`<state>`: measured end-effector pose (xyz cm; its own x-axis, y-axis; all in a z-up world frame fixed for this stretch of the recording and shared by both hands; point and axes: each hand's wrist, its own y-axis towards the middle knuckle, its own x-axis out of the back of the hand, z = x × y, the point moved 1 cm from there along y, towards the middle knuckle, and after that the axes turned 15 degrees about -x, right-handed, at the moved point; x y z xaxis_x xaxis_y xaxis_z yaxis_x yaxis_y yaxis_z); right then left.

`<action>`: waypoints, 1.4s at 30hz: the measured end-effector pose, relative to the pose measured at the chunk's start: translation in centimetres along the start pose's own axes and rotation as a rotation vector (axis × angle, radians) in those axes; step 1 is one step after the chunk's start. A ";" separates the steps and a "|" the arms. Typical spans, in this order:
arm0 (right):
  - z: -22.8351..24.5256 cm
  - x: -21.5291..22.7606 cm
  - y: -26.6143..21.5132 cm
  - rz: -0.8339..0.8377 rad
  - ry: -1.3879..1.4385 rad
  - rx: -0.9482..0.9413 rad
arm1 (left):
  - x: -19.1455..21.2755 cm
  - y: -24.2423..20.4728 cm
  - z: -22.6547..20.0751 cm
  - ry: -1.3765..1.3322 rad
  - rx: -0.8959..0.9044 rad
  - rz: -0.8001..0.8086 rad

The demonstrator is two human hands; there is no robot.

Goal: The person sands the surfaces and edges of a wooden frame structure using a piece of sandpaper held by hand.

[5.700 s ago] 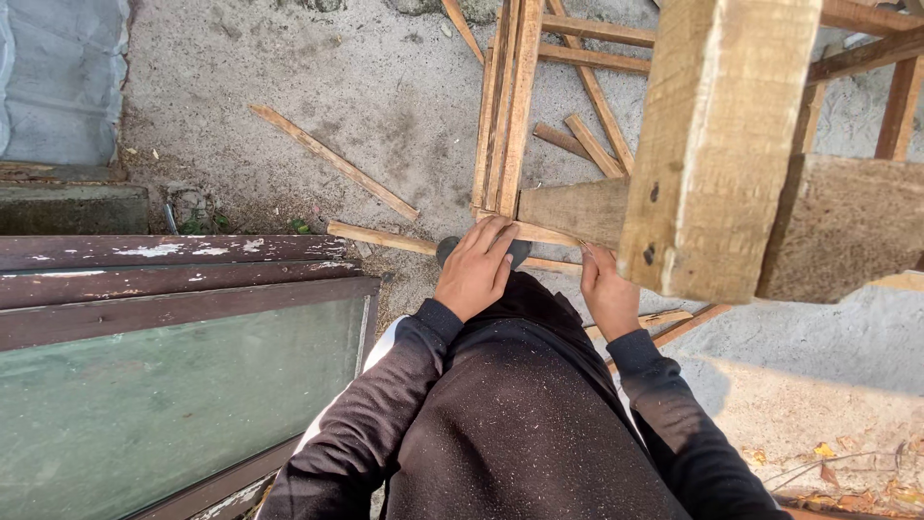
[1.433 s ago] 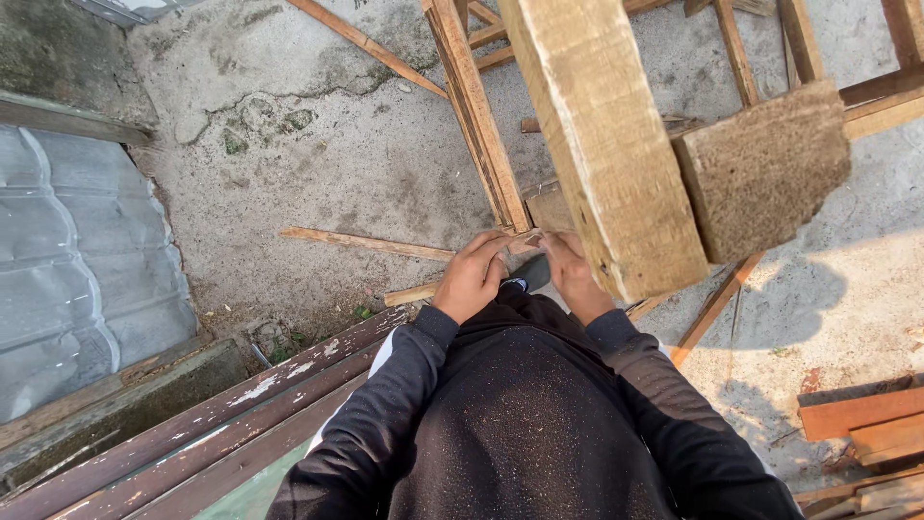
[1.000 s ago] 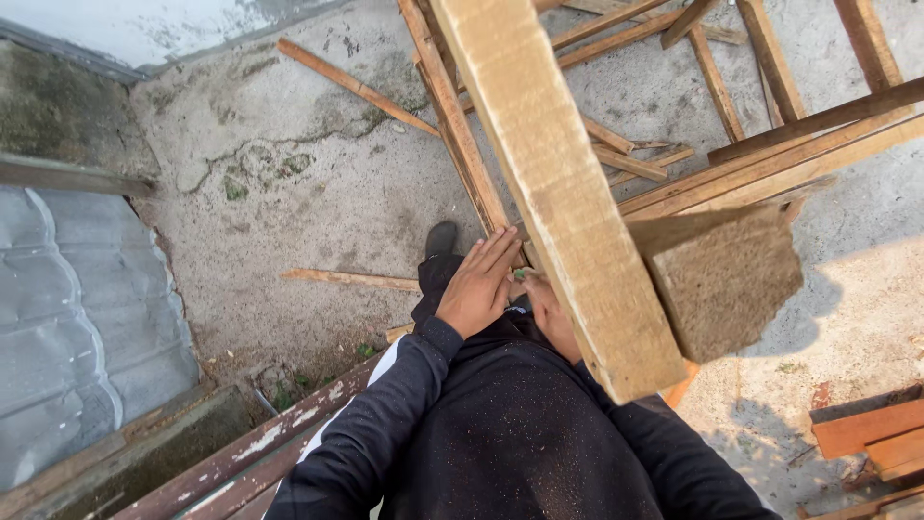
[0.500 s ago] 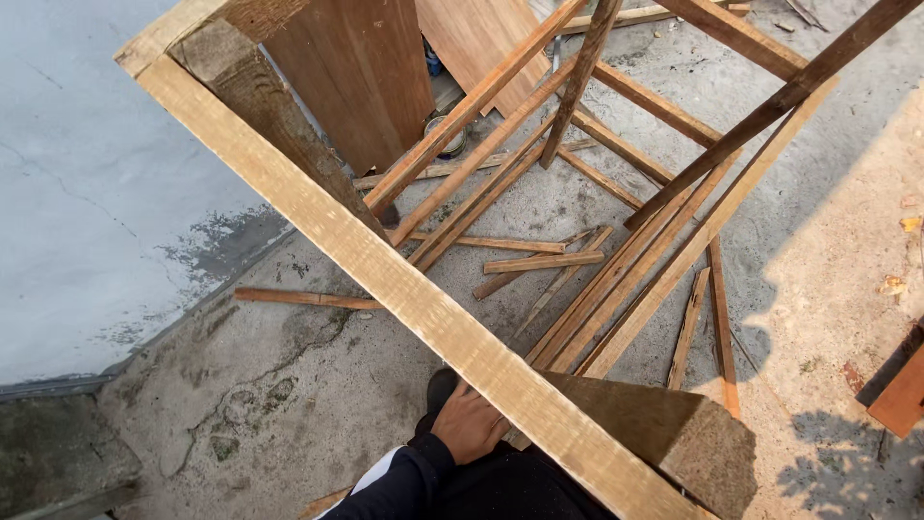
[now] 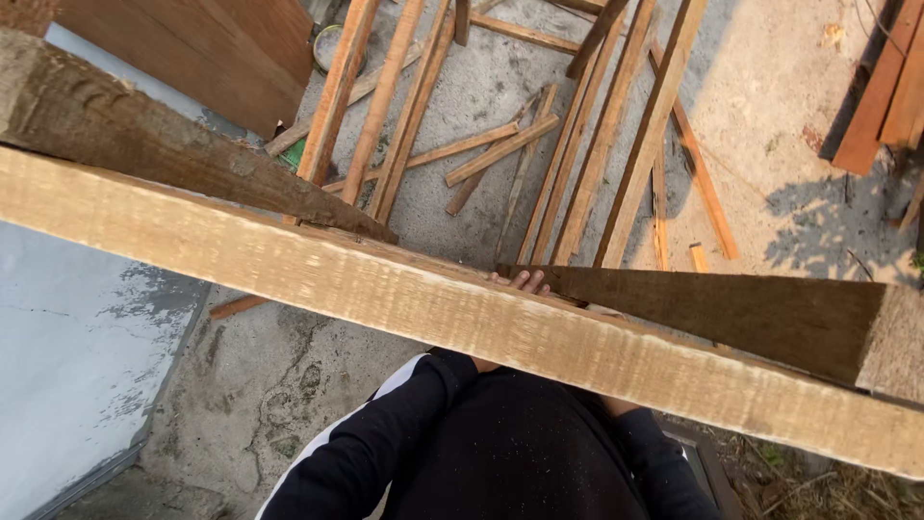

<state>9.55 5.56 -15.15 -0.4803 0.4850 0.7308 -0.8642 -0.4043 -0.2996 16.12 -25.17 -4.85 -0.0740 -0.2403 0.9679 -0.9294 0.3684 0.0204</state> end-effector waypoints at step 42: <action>13.4 -7.2 5.1 -0.236 0.525 -0.572 | 1.2 -8.4 8.9 0.207 0.134 -0.109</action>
<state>10.61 -10.35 -13.72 -0.1611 0.8659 0.4735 -0.8261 0.1442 -0.5448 20.65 -36.57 -6.06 0.0917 -0.0784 0.9927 -0.9685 0.2247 0.1072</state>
